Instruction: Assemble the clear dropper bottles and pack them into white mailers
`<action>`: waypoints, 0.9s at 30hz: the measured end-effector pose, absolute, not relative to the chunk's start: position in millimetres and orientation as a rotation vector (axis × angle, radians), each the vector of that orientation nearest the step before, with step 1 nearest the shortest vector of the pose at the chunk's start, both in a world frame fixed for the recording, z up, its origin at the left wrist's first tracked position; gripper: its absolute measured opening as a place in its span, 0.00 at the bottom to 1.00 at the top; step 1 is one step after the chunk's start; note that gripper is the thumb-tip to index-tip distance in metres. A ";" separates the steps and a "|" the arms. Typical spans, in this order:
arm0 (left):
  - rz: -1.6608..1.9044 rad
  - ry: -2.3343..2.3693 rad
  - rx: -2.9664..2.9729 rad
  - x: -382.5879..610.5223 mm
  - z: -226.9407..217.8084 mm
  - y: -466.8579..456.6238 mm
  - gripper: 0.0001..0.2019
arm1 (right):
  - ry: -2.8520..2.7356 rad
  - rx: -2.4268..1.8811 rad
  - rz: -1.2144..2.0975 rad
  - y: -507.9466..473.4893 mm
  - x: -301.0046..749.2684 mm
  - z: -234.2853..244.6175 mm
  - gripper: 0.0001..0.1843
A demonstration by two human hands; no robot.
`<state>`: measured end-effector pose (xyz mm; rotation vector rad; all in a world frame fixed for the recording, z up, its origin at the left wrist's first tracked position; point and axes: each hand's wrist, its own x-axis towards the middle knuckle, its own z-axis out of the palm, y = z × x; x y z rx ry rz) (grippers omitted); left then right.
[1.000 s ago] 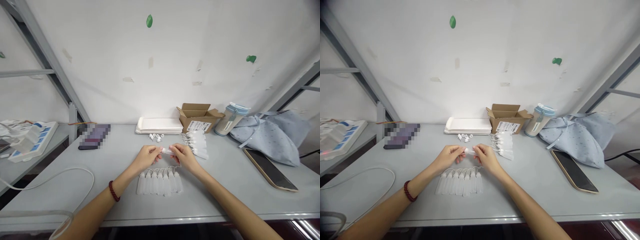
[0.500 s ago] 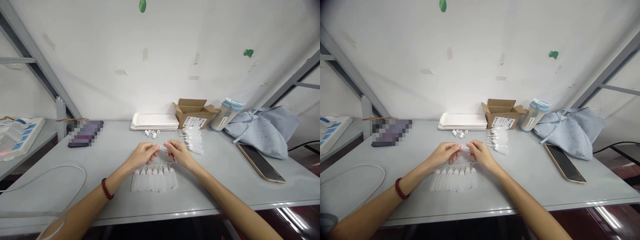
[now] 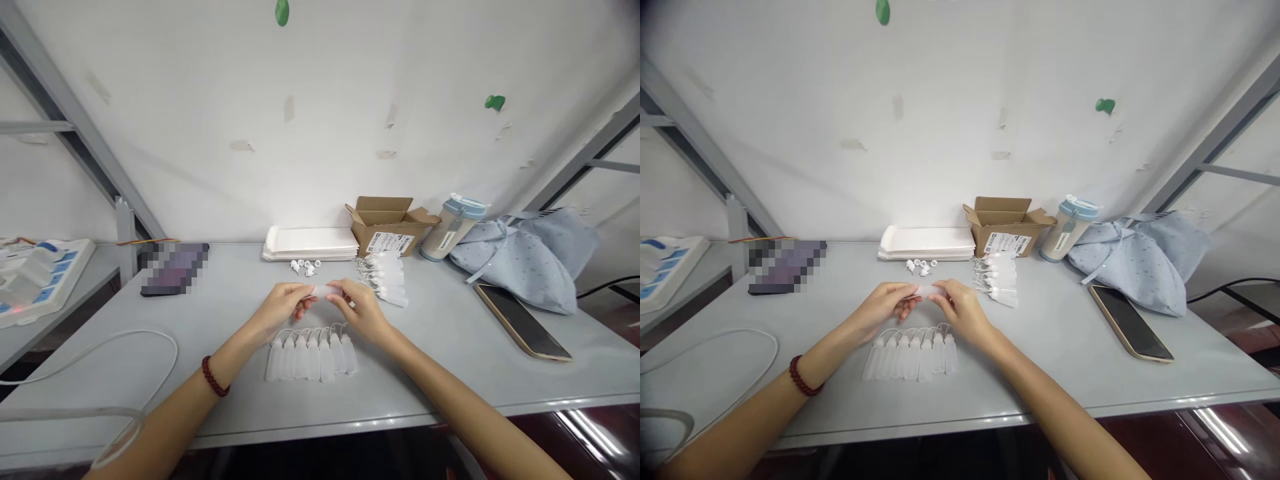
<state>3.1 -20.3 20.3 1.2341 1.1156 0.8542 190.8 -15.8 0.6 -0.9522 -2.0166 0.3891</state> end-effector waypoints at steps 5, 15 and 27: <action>0.885 1.100 1.350 0.0 21.7 -22.7 0.17 | -2.010 -0.990 0.524 -20.2 189.3 5.7 0.16; 0.848 1.122 1.374 1.0 28.8 -24.4 0.19 | -1.941 -1.037 0.607 -21.0 188.6 8.3 0.16; 0.791 1.093 1.242 -0.1 31.3 -24.8 0.17 | -1.995 -0.927 0.440 -20.0 187.0 4.0 0.13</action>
